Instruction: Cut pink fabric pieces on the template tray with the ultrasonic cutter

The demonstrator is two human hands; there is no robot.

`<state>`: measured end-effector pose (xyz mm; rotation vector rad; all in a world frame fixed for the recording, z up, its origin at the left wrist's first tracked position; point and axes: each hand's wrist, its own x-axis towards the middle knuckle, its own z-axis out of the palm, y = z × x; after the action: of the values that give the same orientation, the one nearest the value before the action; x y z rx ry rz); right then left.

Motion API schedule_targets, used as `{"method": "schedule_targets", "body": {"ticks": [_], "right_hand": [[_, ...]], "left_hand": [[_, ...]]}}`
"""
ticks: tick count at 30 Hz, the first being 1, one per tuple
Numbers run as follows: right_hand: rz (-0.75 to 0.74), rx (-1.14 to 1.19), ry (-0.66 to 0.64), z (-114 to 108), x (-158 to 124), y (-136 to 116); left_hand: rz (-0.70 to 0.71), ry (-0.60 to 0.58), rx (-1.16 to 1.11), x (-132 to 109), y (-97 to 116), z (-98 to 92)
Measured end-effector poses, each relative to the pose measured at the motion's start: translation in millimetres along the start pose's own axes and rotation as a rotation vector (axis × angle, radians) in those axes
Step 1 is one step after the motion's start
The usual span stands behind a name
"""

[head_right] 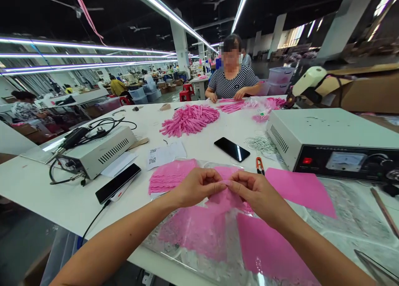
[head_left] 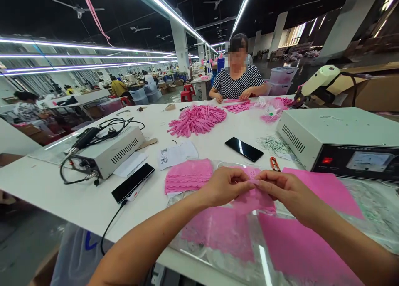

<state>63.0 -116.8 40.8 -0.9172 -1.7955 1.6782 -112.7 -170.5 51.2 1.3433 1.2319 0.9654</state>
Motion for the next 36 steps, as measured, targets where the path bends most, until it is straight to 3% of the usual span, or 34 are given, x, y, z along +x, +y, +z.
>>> {"method": "schedule_targets", "body": {"ticks": [18,24,31,36], "right_hand": [[0.013,0.023,-0.119,12,-5,12],[0.058,-0.040,-0.187,15,-12,32],[-0.012,-0.173,-0.158,10,-6,54],[-0.214,-0.333,0.072,3,-1,45]], "left_hand": [[-0.009,0.048,-0.013,-1,-2,-6.5],[-0.005,0.087,-0.001,-1,-4,-12.1],[0.013,0.115,0.019,5,-18,-40.5],[0.062,0.109,0.013,4,-24,-74.2]]}}
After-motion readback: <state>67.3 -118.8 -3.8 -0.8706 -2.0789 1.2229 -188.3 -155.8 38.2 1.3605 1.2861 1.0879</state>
